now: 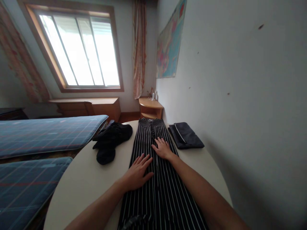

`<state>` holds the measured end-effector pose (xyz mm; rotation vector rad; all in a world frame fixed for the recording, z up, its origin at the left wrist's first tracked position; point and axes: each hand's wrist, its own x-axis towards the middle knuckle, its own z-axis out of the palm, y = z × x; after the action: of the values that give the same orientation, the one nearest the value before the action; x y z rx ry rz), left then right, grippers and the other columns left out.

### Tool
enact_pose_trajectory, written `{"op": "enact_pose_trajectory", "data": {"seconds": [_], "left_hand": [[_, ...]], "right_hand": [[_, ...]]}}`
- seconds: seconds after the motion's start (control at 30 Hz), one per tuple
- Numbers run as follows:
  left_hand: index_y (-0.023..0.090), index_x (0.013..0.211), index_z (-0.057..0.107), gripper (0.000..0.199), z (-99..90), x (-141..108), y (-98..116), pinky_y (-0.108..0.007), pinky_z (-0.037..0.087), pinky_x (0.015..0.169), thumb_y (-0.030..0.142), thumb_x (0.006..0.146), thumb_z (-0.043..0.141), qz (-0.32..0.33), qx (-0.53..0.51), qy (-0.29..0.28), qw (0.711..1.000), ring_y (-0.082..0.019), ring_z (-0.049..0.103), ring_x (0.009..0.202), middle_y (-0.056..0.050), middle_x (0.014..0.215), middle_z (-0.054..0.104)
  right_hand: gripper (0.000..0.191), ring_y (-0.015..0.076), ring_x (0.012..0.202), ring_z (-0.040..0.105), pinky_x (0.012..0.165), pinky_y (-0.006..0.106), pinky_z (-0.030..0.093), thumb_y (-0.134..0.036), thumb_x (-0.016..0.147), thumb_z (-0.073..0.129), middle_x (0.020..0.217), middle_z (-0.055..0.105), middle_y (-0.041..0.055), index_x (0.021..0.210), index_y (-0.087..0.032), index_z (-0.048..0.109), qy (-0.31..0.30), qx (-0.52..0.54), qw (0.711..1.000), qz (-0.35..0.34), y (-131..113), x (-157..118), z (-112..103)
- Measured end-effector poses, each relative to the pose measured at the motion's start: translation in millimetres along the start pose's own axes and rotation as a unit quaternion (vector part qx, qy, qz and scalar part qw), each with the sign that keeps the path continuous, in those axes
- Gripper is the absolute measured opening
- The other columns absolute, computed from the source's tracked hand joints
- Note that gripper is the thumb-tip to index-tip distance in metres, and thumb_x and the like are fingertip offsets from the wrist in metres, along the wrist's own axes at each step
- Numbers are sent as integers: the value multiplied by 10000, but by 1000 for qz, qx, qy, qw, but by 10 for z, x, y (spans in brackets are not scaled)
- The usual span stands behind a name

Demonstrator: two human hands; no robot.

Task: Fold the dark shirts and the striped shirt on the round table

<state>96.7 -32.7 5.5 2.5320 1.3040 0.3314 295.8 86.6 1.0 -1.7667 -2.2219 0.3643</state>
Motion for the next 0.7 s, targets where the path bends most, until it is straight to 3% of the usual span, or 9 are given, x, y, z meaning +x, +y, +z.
{"op": "enact_pose_trajectory", "data": {"seconds": [0.17, 0.3, 0.43, 0.57, 0.7], "left_hand": [[268, 1507, 365, 626, -87, -160, 5, -531, 212, 1210, 475, 941, 536, 58, -20, -20, 998, -297, 188, 1498, -68, 1612, 283], [238, 1543, 297, 779, -153, -322, 115, -555, 192, 1205, 544, 889, 588, 50, -9, -70, 996, -335, 129, 1504, -111, 1632, 199], [234, 1545, 291, 805, -189, -482, 249, -533, 225, 1200, 513, 867, 622, 48, -6, -88, 995, -337, 177, 1494, -119, 1622, 233], [229, 1507, 357, 728, -231, -624, 245, -501, 260, 1199, 380, 853, 639, 91, -37, -77, 992, -308, 226, 1486, -102, 1604, 295], [222, 1349, 530, 500, -252, -629, 23, -379, 347, 1173, 94, 876, 428, 84, -79, 0, 993, -187, 438, 1382, -62, 1464, 517]], "right_hand": [[475, 248, 1398, 381, 1169, 382, 269, -386, 968, 445, 1492, 451, 155, 1335, -111, 569, 53, 25, 994, -96, 42, -266, -73], [401, 249, 1330, 455, 1148, 393, 316, -337, 935, 520, 1405, 539, 138, 1270, -139, 614, 16, 38, 983, -180, -16, -755, -182], [352, 245, 1302, 473, 1124, 396, 352, -341, 925, 551, 1358, 575, 111, 1222, -177, 641, -39, 58, 970, -233, -170, -1249, -308], [267, 236, 1236, 515, 1092, 392, 376, -293, 899, 590, 1257, 619, 101, 1130, -180, 661, -48, 68, 963, -258, -358, -1593, -342], [158, 226, 1084, 578, 1020, 400, 410, -271, 880, 625, 1092, 661, 86, 997, -173, 667, -9, 62, 967, -247, -578, -1788, -320]]}}
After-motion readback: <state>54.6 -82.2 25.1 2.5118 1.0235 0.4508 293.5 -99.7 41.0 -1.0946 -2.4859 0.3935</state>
